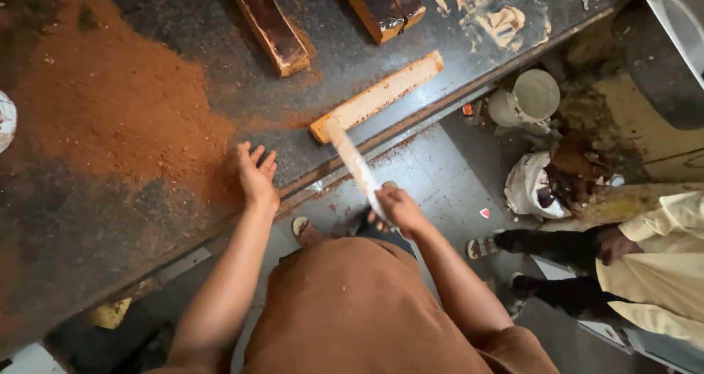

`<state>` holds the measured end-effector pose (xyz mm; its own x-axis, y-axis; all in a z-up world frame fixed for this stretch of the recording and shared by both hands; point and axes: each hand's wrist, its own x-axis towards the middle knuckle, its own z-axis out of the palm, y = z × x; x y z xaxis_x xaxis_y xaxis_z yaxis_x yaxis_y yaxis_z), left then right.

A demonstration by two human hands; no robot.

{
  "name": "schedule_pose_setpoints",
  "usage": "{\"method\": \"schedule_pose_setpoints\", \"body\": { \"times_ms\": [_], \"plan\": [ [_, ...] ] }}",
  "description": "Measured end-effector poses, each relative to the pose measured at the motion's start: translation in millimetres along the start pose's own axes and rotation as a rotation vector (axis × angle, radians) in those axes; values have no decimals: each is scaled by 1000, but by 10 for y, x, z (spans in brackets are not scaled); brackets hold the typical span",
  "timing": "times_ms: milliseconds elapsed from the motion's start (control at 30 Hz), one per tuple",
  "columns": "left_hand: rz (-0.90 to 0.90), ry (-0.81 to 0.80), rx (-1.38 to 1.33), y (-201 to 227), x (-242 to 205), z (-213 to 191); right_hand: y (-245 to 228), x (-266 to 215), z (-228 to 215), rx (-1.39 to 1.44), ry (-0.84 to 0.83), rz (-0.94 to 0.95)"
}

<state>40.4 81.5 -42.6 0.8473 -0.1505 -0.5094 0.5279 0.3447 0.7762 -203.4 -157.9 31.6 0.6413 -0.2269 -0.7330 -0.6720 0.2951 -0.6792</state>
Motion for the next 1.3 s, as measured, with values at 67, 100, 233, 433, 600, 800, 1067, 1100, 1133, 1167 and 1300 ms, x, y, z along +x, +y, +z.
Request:
{"method": "schedule_pose_setpoints", "body": {
  "times_ms": [67,100,233,433,600,800,1067,1100,1133,1167,1300],
  "plan": [
    [-17,1,8,-47,-117,-57,80,-97,61,-152,-106,-11],
    [-16,-8,10,-23,-121,-70,63,-93,90,-232,-166,-26],
    [-44,-22,-3,-13,-201,-81,-53,-191,-130,-291,22,-374],
    [-91,-60,-15,-71,-263,43,-314,-110,-57,-769,536,-596],
    [-88,-86,-37,-67,-284,146,-209,-235,446,-1025,591,-737],
    [-91,-94,-30,-6,-331,215,-217,-39,139,-1249,861,-842],
    [-105,-70,-23,-78,-287,210,-217,-164,299,-1048,632,-805],
    [-104,-74,-28,-72,-278,219,-195,-139,258,-1107,655,-896],
    [-103,-78,-33,-67,-274,244,-206,-84,142,-1155,702,-884],
    [-97,-79,-14,-58,-274,267,-245,-3,-28,-1202,747,-873],
    [-81,-51,46,-16,-274,314,-462,206,-815,-1228,975,-772]
  ]
}}
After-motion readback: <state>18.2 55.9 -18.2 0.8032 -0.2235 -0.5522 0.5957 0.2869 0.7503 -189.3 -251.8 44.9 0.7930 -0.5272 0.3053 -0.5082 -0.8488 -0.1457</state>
